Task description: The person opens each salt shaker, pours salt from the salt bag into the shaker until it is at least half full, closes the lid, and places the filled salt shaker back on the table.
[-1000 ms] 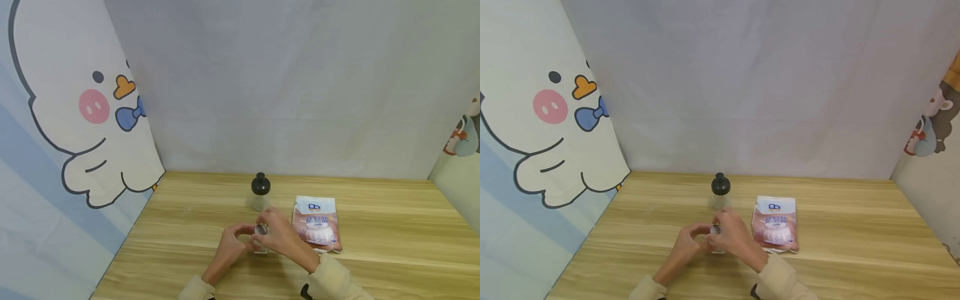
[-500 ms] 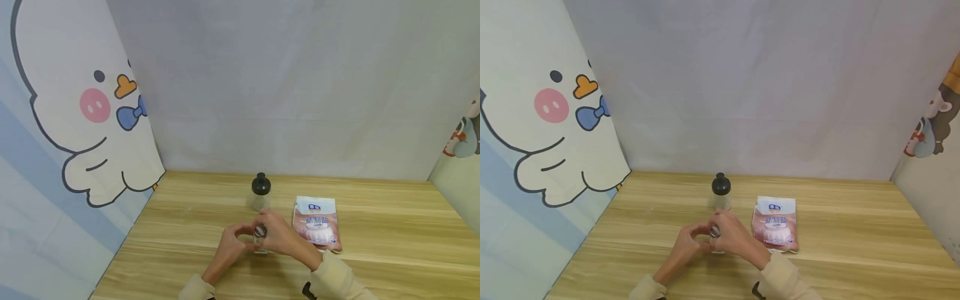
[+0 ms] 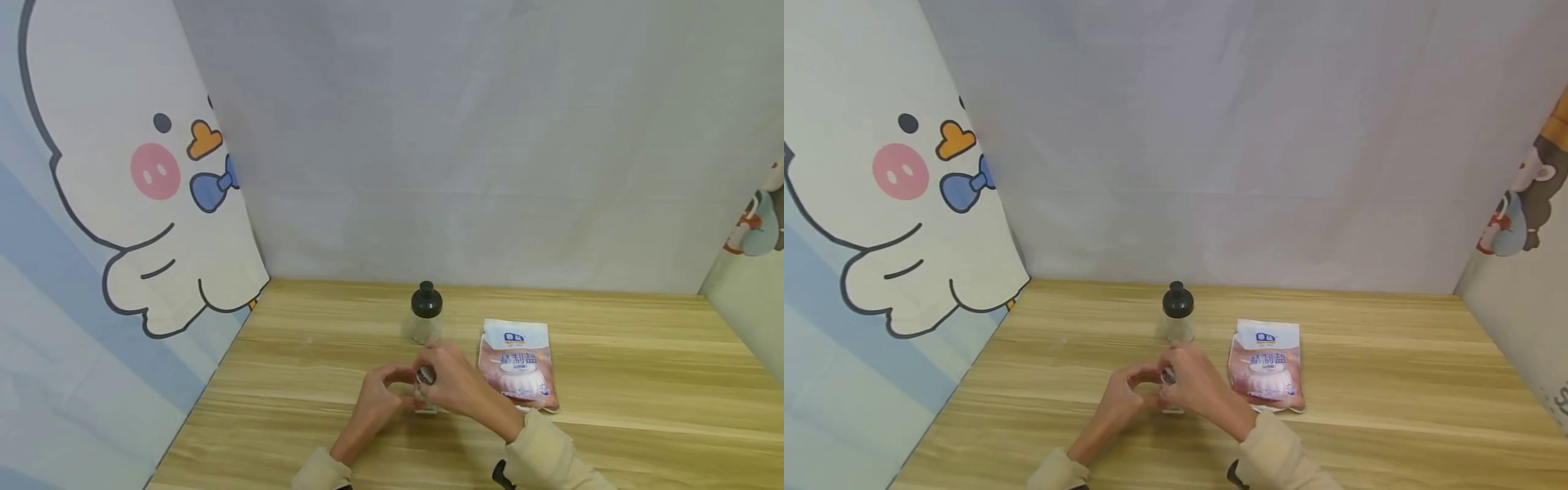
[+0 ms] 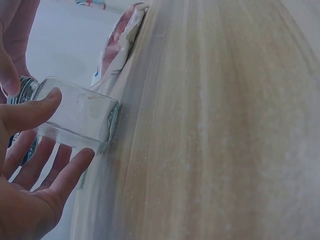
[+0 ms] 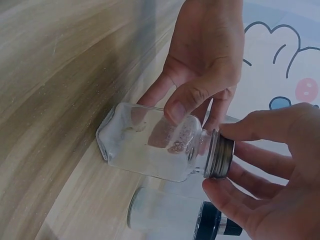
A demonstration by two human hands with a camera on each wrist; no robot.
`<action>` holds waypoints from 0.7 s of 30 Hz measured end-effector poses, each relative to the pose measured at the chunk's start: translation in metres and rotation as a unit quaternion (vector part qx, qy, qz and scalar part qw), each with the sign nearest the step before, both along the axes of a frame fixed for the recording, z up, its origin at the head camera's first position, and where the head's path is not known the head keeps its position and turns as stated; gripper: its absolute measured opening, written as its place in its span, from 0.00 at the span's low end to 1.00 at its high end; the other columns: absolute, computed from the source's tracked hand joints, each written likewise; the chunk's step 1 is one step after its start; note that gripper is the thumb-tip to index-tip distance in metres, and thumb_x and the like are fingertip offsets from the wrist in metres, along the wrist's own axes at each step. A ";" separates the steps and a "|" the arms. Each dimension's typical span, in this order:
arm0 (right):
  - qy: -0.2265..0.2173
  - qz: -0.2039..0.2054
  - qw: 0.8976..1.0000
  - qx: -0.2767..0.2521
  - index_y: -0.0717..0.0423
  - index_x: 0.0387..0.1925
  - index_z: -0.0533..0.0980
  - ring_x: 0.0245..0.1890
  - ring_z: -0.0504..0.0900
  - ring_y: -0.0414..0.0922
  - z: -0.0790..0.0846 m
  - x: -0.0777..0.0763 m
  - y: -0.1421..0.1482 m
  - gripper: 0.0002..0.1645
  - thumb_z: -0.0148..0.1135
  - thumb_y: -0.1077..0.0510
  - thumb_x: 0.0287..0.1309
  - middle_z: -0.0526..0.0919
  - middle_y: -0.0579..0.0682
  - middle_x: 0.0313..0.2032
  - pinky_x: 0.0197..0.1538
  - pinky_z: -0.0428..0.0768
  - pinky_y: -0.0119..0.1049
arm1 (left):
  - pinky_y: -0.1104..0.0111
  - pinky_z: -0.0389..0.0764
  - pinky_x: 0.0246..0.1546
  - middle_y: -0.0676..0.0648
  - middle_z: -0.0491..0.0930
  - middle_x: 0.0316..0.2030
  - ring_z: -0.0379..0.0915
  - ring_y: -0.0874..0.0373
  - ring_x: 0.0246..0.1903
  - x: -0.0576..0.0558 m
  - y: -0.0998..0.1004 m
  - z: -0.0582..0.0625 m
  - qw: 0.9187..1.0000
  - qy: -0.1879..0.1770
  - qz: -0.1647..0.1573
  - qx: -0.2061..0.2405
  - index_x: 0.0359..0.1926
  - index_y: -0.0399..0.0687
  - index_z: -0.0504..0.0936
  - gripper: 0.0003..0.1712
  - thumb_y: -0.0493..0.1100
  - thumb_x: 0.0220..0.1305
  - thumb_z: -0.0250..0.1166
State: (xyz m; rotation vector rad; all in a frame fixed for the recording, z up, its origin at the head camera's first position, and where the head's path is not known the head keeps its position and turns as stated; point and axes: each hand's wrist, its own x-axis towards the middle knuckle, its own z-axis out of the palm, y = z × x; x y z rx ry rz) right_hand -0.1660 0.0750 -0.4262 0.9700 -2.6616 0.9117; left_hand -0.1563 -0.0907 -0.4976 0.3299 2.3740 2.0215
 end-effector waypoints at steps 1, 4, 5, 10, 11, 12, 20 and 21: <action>0.002 0.010 1.000 0.000 0.57 0.25 0.81 0.30 0.74 0.43 0.000 0.000 0.001 0.10 0.69 0.66 0.33 0.77 0.47 0.28 0.32 0.74 0.31 | 0.54 0.71 0.57 0.47 0.84 0.38 0.79 0.53 0.43 0.001 0.000 0.001 1.000 0.001 -0.001 0.002 0.43 0.41 0.83 0.26 0.33 0.36 0.78; -0.006 0.033 0.999 0.001 0.58 0.26 0.80 0.31 0.74 0.43 0.000 0.000 0.002 0.12 0.68 0.68 0.31 0.77 0.47 0.28 0.33 0.75 0.31 | 0.52 0.71 0.56 0.44 0.83 0.38 0.78 0.50 0.42 0.006 0.002 0.011 1.000 0.004 -0.005 0.004 0.43 0.38 0.83 0.26 0.30 0.36 0.76; -0.011 0.038 0.999 0.001 0.58 0.26 0.80 0.31 0.74 0.43 0.000 0.000 0.003 0.12 0.68 0.69 0.31 0.77 0.48 0.29 0.33 0.75 0.30 | 0.51 0.70 0.56 0.43 0.83 0.38 0.78 0.49 0.42 0.008 0.003 0.016 1.000 0.003 -0.008 0.005 0.43 0.37 0.82 0.25 0.30 0.37 0.76; -0.011 0.026 1.000 0.005 0.58 0.29 0.80 0.33 0.75 0.44 -0.001 0.002 0.005 0.14 0.69 0.69 0.33 0.77 0.49 0.32 0.33 0.77 0.31 | 0.49 0.69 0.56 0.41 0.83 0.38 0.78 0.48 0.42 0.017 0.005 0.034 1.000 -0.005 -0.012 -0.001 0.42 0.34 0.82 0.24 0.30 0.38 0.75; -0.007 0.017 1.000 0.007 0.57 0.30 0.80 0.33 0.75 0.44 -0.001 0.002 0.005 0.14 0.70 0.68 0.34 0.77 0.49 0.34 0.33 0.77 0.31 | 0.49 0.69 0.57 0.41 0.83 0.38 0.78 0.48 0.42 0.017 0.005 0.036 1.000 -0.008 -0.011 -0.002 0.43 0.34 0.82 0.24 0.30 0.38 0.75; -0.003 0.007 1.000 0.009 0.57 0.31 0.80 0.34 0.75 0.44 -0.001 0.002 0.005 0.14 0.71 0.67 0.36 0.77 0.49 0.34 0.33 0.77 0.32 | 0.49 0.69 0.57 0.41 0.83 0.38 0.78 0.48 0.42 0.018 0.005 0.037 1.000 -0.009 -0.010 -0.003 0.43 0.35 0.82 0.24 0.30 0.39 0.75; 0.008 -0.030 0.999 0.007 0.59 0.34 0.80 0.33 0.74 0.43 0.000 0.002 0.003 0.19 0.77 0.57 0.39 0.77 0.49 0.33 0.32 0.76 0.34 | 0.47 0.66 0.58 0.45 0.84 0.39 0.78 0.51 0.43 0.007 0.002 0.016 1.000 -0.008 -0.003 -0.007 0.45 0.42 0.83 0.27 0.33 0.38 0.77; 0.007 -0.031 0.999 0.007 0.60 0.34 0.80 0.33 0.75 0.43 0.001 0.001 0.002 0.19 0.77 0.56 0.39 0.77 0.49 0.33 0.32 0.76 0.34 | 0.47 0.66 0.58 0.47 0.84 0.39 0.78 0.52 0.43 0.005 0.002 0.013 1.000 -0.008 -0.002 -0.010 0.45 0.43 0.83 0.27 0.34 0.38 0.77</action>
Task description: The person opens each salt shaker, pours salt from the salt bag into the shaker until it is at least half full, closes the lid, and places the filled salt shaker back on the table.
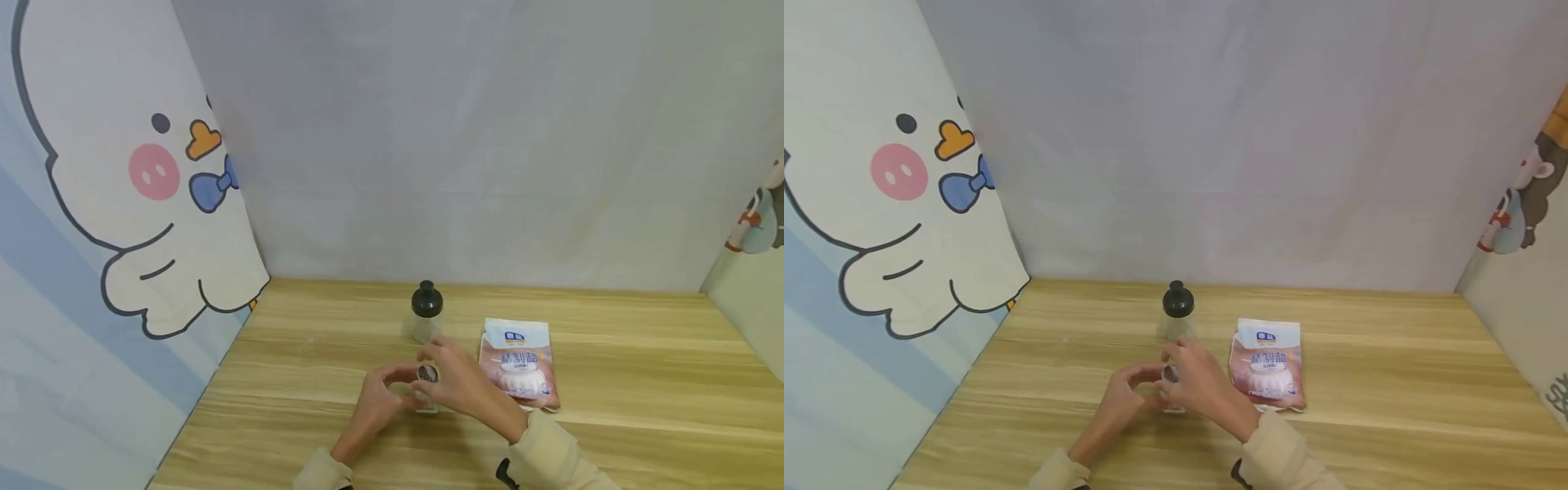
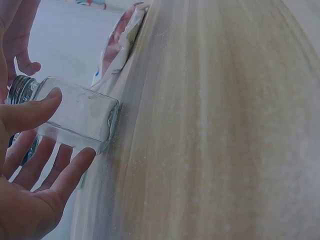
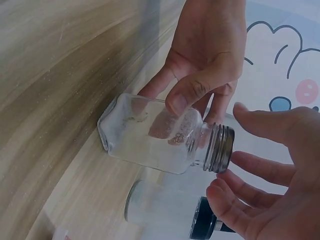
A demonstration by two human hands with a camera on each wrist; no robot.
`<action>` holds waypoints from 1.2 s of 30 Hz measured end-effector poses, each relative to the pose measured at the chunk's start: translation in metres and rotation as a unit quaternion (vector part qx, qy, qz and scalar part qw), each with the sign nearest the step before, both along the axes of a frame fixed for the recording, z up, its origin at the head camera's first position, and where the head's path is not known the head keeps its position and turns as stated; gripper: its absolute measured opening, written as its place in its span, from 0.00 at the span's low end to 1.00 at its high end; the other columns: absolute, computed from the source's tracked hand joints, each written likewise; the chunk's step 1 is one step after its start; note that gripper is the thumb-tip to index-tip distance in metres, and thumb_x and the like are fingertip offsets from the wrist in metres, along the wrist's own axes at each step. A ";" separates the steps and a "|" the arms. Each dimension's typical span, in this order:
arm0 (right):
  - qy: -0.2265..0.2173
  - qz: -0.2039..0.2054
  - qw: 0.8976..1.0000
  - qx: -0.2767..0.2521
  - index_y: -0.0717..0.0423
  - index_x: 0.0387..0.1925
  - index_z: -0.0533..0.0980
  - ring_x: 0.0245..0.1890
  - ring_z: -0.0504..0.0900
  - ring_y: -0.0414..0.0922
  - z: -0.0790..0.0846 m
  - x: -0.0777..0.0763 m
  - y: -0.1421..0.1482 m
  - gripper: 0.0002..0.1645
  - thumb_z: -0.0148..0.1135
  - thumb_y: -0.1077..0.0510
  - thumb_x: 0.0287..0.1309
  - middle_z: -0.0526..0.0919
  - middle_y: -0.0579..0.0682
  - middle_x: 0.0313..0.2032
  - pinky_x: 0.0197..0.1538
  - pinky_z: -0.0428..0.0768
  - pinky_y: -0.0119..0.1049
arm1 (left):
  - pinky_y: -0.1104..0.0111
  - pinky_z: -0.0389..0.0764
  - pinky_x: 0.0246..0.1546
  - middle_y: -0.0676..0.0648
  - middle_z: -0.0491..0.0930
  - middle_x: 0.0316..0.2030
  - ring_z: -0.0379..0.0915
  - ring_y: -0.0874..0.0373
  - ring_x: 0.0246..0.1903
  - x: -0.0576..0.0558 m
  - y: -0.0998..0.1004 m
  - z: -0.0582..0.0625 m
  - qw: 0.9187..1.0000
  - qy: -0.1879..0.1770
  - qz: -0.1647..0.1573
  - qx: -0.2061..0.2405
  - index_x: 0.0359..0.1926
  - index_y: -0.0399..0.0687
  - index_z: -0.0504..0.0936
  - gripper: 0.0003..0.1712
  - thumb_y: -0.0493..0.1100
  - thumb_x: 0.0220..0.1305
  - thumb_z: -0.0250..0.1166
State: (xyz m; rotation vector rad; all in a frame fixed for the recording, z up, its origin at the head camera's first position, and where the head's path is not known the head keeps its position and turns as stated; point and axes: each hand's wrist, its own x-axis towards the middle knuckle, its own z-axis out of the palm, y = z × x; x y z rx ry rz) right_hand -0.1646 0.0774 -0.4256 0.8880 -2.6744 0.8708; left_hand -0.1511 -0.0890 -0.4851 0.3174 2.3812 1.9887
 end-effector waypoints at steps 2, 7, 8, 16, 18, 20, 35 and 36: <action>-0.003 -0.002 1.000 0.002 0.60 0.34 0.79 0.33 0.74 0.43 0.000 0.000 -0.001 0.20 0.77 0.56 0.39 0.77 0.49 0.33 0.32 0.76 0.33 | 0.48 0.65 0.59 0.49 0.84 0.39 0.78 0.55 0.43 -0.003 -0.001 -0.008 1.000 -0.002 0.002 -0.007 0.45 0.46 0.83 0.27 0.36 0.37 0.78; -0.010 0.005 1.000 0.008 0.57 0.29 0.79 0.31 0.71 0.41 -0.001 -0.002 -0.002 0.15 0.77 0.58 0.39 0.75 0.47 0.30 0.29 0.73 0.30 | 0.51 0.67 0.59 0.52 0.84 0.38 0.78 0.58 0.42 -0.006 -0.002 -0.014 1.000 0.005 0.002 -0.010 0.44 0.48 0.83 0.27 0.38 0.36 0.79; -0.011 0.009 1.000 0.008 0.57 0.27 0.79 0.30 0.70 0.41 -0.002 -0.002 -0.002 0.14 0.76 0.58 0.39 0.74 0.47 0.30 0.29 0.72 0.30 | 0.51 0.67 0.59 0.52 0.84 0.37 0.78 0.58 0.42 -0.006 -0.002 -0.014 1.000 0.005 0.002 -0.010 0.43 0.48 0.83 0.27 0.38 0.36 0.79; -0.009 0.051 0.999 -0.004 0.58 0.27 0.81 0.33 0.73 0.43 -0.001 -0.006 0.001 0.11 0.69 0.67 0.34 0.77 0.47 0.30 0.34 0.75 0.32 | 0.53 0.68 0.58 0.51 0.84 0.37 0.79 0.57 0.42 -0.007 -0.001 -0.015 1.000 0.007 0.004 -0.002 0.43 0.46 0.83 0.27 0.36 0.35 0.78; -0.012 0.063 0.998 -0.002 0.58 0.28 0.82 0.33 0.73 0.43 -0.001 -0.006 0.001 0.13 0.67 0.69 0.32 0.77 0.47 0.30 0.35 0.76 0.33 | 0.53 0.68 0.58 0.50 0.84 0.37 0.79 0.56 0.42 -0.006 -0.001 -0.015 1.000 0.009 0.005 0.000 0.43 0.45 0.83 0.27 0.35 0.35 0.78; -0.020 0.071 0.997 0.000 0.59 0.29 0.82 0.33 0.74 0.44 0.000 -0.006 0.002 0.15 0.67 0.70 0.31 0.77 0.48 0.31 0.36 0.76 0.34 | 0.53 0.68 0.58 0.48 0.84 0.38 0.79 0.55 0.42 -0.006 0.000 -0.014 1.000 0.008 0.005 0.000 0.43 0.44 0.83 0.27 0.35 0.35 0.78; -0.039 0.042 0.998 -0.004 0.58 0.28 0.80 0.32 0.73 0.44 0.002 -0.004 0.000 0.10 0.71 0.66 0.37 0.77 0.48 0.30 0.32 0.74 0.32 | 0.48 0.72 0.54 0.45 0.83 0.39 0.78 0.51 0.41 -0.004 0.000 -0.010 1.000 0.006 0.000 0.009 0.44 0.40 0.83 0.26 0.31 0.36 0.77; -0.038 0.047 0.998 -0.006 0.59 0.28 0.81 0.32 0.73 0.44 0.002 -0.004 0.000 0.11 0.70 0.67 0.36 0.77 0.48 0.30 0.32 0.75 0.32 | 0.47 0.72 0.53 0.43 0.83 0.39 0.78 0.50 0.41 -0.002 0.001 -0.007 1.000 0.009 0.001 0.009 0.43 0.39 0.83 0.26 0.30 0.36 0.76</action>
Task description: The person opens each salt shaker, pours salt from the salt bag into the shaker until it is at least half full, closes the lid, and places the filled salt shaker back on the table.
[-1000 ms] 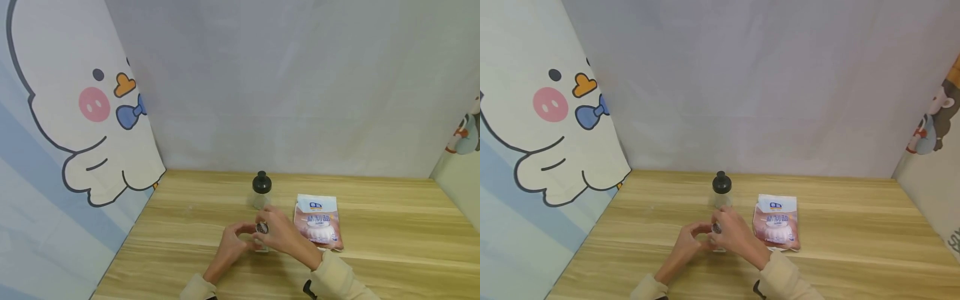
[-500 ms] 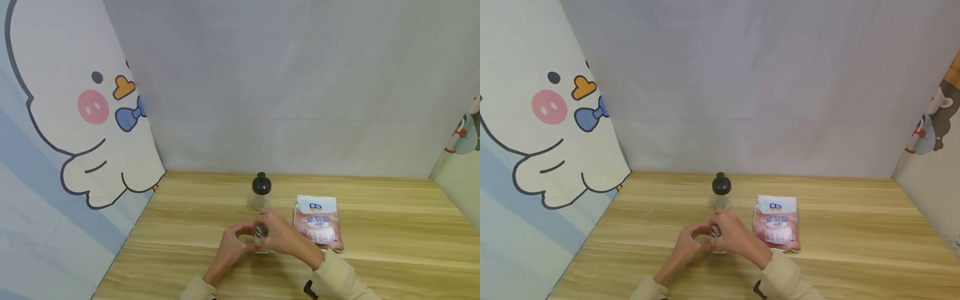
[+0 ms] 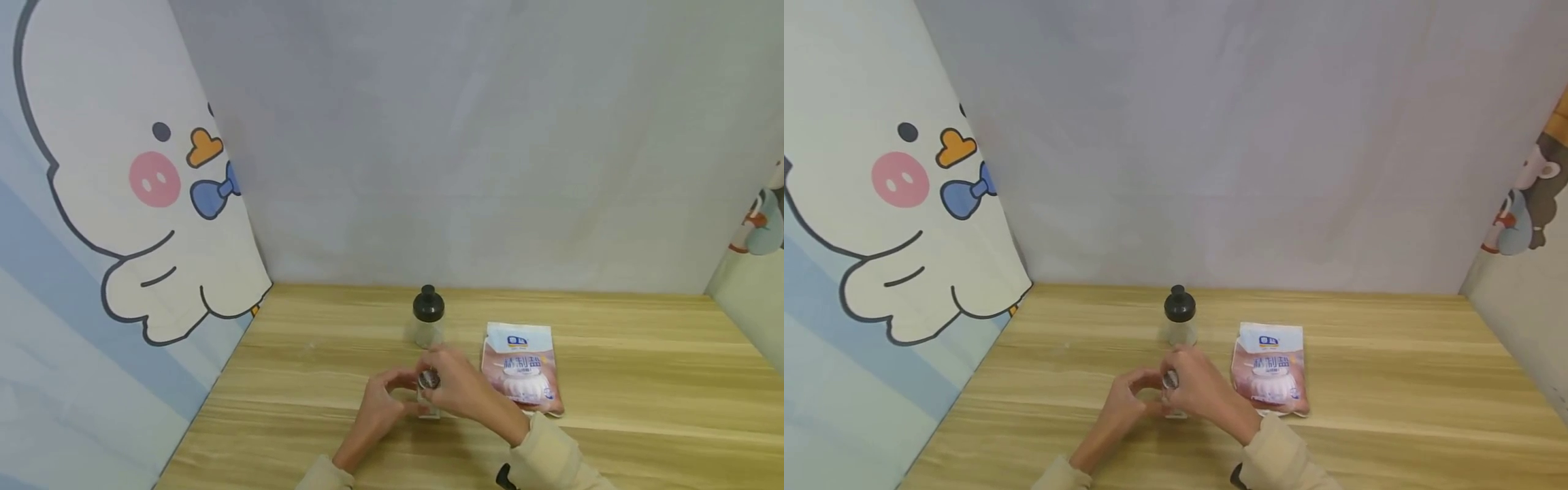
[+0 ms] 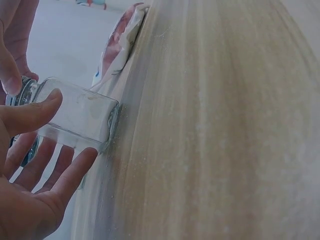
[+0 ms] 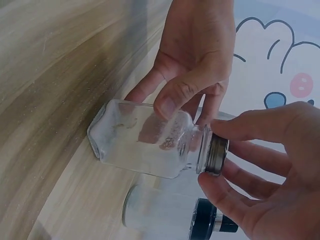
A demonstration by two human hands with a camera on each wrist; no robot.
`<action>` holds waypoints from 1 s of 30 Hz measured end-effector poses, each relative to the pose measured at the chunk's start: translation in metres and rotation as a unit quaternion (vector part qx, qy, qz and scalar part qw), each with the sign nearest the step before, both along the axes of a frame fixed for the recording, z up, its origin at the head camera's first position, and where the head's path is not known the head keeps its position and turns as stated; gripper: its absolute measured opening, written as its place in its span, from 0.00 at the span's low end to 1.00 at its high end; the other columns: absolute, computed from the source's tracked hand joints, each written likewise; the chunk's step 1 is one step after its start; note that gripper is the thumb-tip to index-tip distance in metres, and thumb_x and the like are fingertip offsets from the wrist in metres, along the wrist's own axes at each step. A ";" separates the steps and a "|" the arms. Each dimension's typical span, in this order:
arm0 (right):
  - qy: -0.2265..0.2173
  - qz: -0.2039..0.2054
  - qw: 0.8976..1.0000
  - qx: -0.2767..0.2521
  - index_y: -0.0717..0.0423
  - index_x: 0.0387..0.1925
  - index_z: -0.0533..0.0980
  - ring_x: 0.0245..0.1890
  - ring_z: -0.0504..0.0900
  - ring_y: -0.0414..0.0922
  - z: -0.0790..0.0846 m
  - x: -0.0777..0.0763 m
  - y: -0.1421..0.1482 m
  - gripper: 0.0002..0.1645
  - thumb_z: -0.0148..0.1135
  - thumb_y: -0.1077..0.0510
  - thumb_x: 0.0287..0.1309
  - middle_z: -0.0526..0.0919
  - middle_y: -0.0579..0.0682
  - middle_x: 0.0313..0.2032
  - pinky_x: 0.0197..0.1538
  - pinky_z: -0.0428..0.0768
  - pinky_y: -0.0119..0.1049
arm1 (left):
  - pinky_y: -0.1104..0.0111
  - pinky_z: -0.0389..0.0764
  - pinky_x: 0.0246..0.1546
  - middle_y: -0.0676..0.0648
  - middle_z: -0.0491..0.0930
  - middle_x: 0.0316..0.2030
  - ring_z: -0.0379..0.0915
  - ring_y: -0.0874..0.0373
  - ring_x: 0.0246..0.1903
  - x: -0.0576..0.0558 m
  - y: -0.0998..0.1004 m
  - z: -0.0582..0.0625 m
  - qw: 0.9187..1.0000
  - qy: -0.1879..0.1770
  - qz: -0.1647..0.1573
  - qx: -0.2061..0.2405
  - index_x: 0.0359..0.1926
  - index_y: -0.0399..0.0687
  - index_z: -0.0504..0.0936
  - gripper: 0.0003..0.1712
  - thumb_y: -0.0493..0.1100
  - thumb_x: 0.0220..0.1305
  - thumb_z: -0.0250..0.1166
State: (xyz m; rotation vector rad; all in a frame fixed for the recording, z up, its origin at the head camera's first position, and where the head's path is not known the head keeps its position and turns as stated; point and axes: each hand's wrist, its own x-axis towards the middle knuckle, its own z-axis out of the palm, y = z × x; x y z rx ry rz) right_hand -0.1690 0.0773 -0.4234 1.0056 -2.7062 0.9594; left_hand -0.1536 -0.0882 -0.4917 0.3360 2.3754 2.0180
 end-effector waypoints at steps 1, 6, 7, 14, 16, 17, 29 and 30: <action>0.000 0.005 1.000 -0.001 0.59 0.28 0.81 0.33 0.74 0.44 0.000 0.000 0.000 0.12 0.69 0.68 0.34 0.78 0.48 0.30 0.33 0.75 0.32 | 0.47 0.72 0.53 0.42 0.83 0.39 0.78 0.49 0.41 0.002 0.001 0.004 1.000 0.003 0.000 0.000 0.43 0.37 0.82 0.26 0.29 0.36 0.76; -0.003 0.016 1.000 -0.009 0.59 0.28 0.81 0.33 0.75 0.45 0.001 0.000 0.001 0.15 0.67 0.72 0.31 0.77 0.48 0.30 0.35 0.77 0.33 | 0.45 0.72 0.53 0.39 0.82 0.39 0.78 0.45 0.41 0.010 0.002 0.023 1.000 0.003 -0.002 0.005 0.42 0.34 0.82 0.24 0.27 0.36 0.74; -0.003 0.015 1.000 -0.010 0.59 0.28 0.81 0.34 0.75 0.45 0.001 0.000 0.002 0.15 0.67 0.72 0.31 0.77 0.47 0.30 0.35 0.77 0.33 | 0.46 0.71 0.53 0.39 0.82 0.39 0.78 0.45 0.41 0.010 0.002 0.025 1.000 0.000 -0.002 0.005 0.42 0.34 0.82 0.24 0.27 0.37 0.74; 0.006 0.008 1.000 -0.018 0.58 0.28 0.81 0.35 0.75 0.45 0.002 0.003 0.004 0.17 0.66 0.73 0.28 0.78 0.47 0.31 0.36 0.78 0.33 | 0.45 0.72 0.53 0.39 0.82 0.39 0.78 0.45 0.41 0.011 0.003 0.027 1.000 0.001 -0.003 0.008 0.41 0.34 0.82 0.24 0.27 0.36 0.74; 0.009 0.005 1.000 -0.024 0.58 0.28 0.81 0.36 0.76 0.45 0.003 0.005 0.006 0.18 0.65 0.74 0.27 0.78 0.47 0.32 0.37 0.79 0.33 | 0.45 0.72 0.52 0.39 0.83 0.40 0.78 0.45 0.41 0.011 0.003 0.026 1.000 0.002 -0.004 0.009 0.41 0.34 0.82 0.24 0.27 0.37 0.74; 0.009 0.004 1.000 -0.027 0.59 0.28 0.81 0.36 0.76 0.45 0.004 0.006 0.007 0.18 0.65 0.74 0.27 0.78 0.47 0.33 0.37 0.79 0.34 | 0.45 0.72 0.52 0.39 0.83 0.40 0.78 0.45 0.41 0.011 0.003 0.026 1.000 0.003 -0.004 0.010 0.41 0.34 0.82 0.24 0.26 0.36 0.74; 0.018 -0.023 0.999 -0.021 0.57 0.29 0.81 0.32 0.74 0.41 0.007 0.018 0.025 0.16 0.66 0.70 0.29 0.75 0.43 0.31 0.34 0.75 0.31 | 0.44 0.71 0.52 0.37 0.82 0.39 0.78 0.41 0.41 0.011 0.003 0.025 1.000 0.005 -0.001 0.015 0.41 0.32 0.81 0.25 0.26 0.35 0.75; 0.019 -0.025 0.999 -0.019 0.57 0.29 0.81 0.32 0.74 0.41 0.006 0.019 0.027 0.16 0.66 0.69 0.30 0.75 0.43 0.31 0.35 0.76 0.31 | 0.44 0.72 0.52 0.37 0.82 0.39 0.78 0.42 0.41 0.011 0.003 0.025 1.000 0.003 -0.001 0.013 0.42 0.32 0.81 0.25 0.26 0.35 0.74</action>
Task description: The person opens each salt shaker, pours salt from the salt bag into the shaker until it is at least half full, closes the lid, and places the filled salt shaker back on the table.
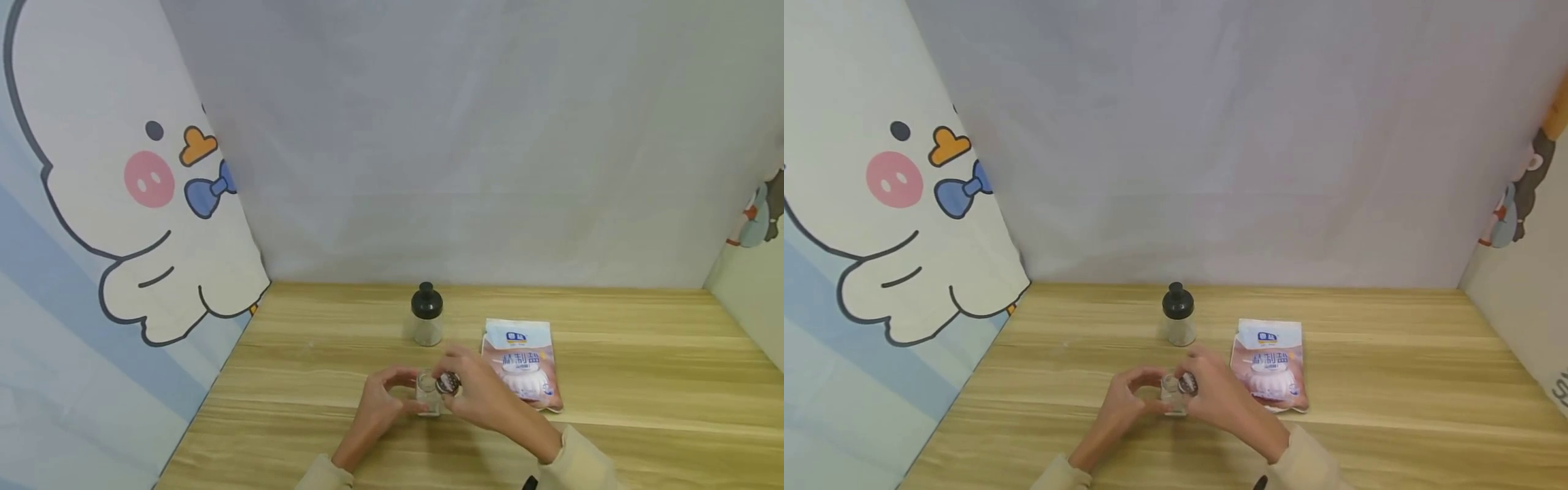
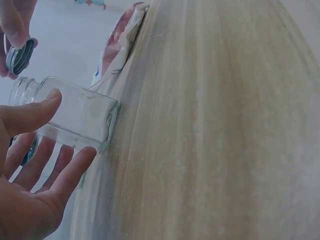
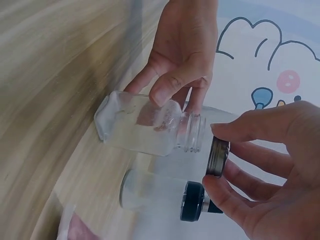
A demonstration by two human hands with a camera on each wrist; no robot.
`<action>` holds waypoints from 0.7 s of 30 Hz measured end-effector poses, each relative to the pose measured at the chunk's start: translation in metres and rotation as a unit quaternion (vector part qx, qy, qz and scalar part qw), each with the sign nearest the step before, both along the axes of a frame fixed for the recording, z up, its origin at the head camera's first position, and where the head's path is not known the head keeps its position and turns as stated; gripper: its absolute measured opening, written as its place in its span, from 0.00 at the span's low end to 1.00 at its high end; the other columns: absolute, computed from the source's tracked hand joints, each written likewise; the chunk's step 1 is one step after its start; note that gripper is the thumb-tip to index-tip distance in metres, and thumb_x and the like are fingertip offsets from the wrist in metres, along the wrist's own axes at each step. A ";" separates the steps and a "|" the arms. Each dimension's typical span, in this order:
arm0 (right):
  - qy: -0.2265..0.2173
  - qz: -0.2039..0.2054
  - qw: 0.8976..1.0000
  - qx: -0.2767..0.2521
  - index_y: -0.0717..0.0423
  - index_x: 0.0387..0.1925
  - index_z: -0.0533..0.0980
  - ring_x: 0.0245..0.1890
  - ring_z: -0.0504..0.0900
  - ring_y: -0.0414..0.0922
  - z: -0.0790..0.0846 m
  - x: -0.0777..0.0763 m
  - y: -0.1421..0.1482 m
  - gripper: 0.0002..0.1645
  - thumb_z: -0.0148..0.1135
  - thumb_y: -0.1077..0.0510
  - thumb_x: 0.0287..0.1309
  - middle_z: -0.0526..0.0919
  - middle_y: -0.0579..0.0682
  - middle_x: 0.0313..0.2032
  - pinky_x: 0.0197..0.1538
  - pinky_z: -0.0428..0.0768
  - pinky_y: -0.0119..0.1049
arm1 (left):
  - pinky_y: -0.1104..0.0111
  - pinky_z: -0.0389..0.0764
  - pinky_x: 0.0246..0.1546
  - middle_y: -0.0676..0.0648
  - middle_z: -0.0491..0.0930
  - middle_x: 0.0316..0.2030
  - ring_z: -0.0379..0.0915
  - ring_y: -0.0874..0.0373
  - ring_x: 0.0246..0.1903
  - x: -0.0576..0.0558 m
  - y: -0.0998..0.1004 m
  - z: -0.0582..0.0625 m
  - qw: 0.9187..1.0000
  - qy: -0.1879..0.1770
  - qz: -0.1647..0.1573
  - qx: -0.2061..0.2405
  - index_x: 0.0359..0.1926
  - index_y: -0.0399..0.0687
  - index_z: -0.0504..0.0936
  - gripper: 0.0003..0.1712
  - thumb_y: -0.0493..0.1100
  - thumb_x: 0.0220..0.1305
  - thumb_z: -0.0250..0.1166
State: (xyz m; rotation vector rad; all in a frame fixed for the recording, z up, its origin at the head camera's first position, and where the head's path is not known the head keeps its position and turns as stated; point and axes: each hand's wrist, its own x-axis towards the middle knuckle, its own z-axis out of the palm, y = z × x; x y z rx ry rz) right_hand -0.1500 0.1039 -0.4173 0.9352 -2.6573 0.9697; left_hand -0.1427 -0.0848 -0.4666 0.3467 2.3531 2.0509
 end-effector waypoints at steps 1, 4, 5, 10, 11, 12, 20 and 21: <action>-0.001 -0.002 1.000 0.001 0.56 0.29 0.80 0.32 0.74 0.41 0.000 0.001 0.002 0.16 0.66 0.69 0.30 0.75 0.43 0.31 0.35 0.76 0.30 | 0.44 0.72 0.52 0.37 0.82 0.39 0.78 0.42 0.41 0.000 0.000 0.000 1.000 -0.001 0.000 0.000 0.42 0.32 0.81 0.25 0.26 0.35 0.74; -0.005 -0.006 1.000 0.005 0.56 0.28 0.80 0.33 0.74 0.41 0.000 0.004 0.008 0.15 0.66 0.69 0.30 0.76 0.43 0.32 0.35 0.76 0.31 | 0.45 0.72 0.52 0.37 0.82 0.39 0.78 0.43 0.41 0.000 0.000 0.000 1.000 -0.004 0.001 -0.005 0.42 0.32 0.81 0.25 0.27 0.35 0.74; -0.003 -0.008 1.000 0.007 0.56 0.28 0.80 0.33 0.74 0.41 0.000 0.005 0.010 0.15 0.67 0.69 0.31 0.76 0.42 0.32 0.35 0.76 0.31 | 0.45 0.73 0.52 0.38 0.82 0.39 0.78 0.43 0.40 0.000 0.000 0.000 1.000 -0.004 0.002 -0.008 0.42 0.32 0.82 0.25 0.27 0.36 0.75; 0.017 -0.010 1.000 0.010 0.54 0.27 0.80 0.34 0.74 0.40 -0.001 0.012 0.022 0.14 0.69 0.69 0.32 0.77 0.42 0.31 0.36 0.77 0.33 | 0.45 0.72 0.52 0.38 0.83 0.39 0.78 0.42 0.40 0.001 0.000 0.001 1.000 -0.006 0.004 -0.008 0.41 0.32 0.82 0.25 0.27 0.36 0.75; 0.022 -0.009 1.000 0.007 0.54 0.27 0.80 0.33 0.74 0.40 -0.002 0.014 0.025 0.14 0.69 0.69 0.32 0.77 0.42 0.31 0.35 0.78 0.32 | 0.46 0.72 0.53 0.40 0.83 0.39 0.79 0.44 0.40 -0.001 -0.001 -0.004 1.000 -0.007 0.006 -0.010 0.41 0.34 0.82 0.25 0.28 0.35 0.76; 0.030 -0.008 1.000 0.003 0.54 0.27 0.80 0.32 0.74 0.39 -0.003 0.016 0.027 0.14 0.69 0.69 0.31 0.77 0.41 0.30 0.34 0.77 0.31 | 0.46 0.72 0.53 0.41 0.83 0.39 0.79 0.45 0.41 -0.004 -0.001 -0.009 1.000 -0.008 0.006 -0.010 0.41 0.36 0.83 0.25 0.29 0.35 0.77; 0.046 -0.023 0.999 -0.011 0.51 0.25 0.79 0.27 0.71 0.35 -0.002 0.032 0.047 0.16 0.68 0.71 0.29 0.74 0.38 0.28 0.27 0.74 0.25 | 0.48 0.71 0.55 0.43 0.83 0.40 0.79 0.48 0.41 -0.006 -0.003 -0.021 1.000 -0.007 0.010 -0.015 0.42 0.38 0.83 0.26 0.29 0.34 0.77; 0.044 -0.029 0.999 -0.007 0.51 0.25 0.79 0.27 0.71 0.34 -0.002 0.034 0.050 0.17 0.68 0.71 0.29 0.74 0.38 0.28 0.27 0.74 0.25 | 0.47 0.71 0.55 0.42 0.83 0.40 0.79 0.46 0.41 -0.005 -0.002 -0.017 1.000 -0.007 0.009 -0.013 0.42 0.36 0.82 0.26 0.28 0.34 0.77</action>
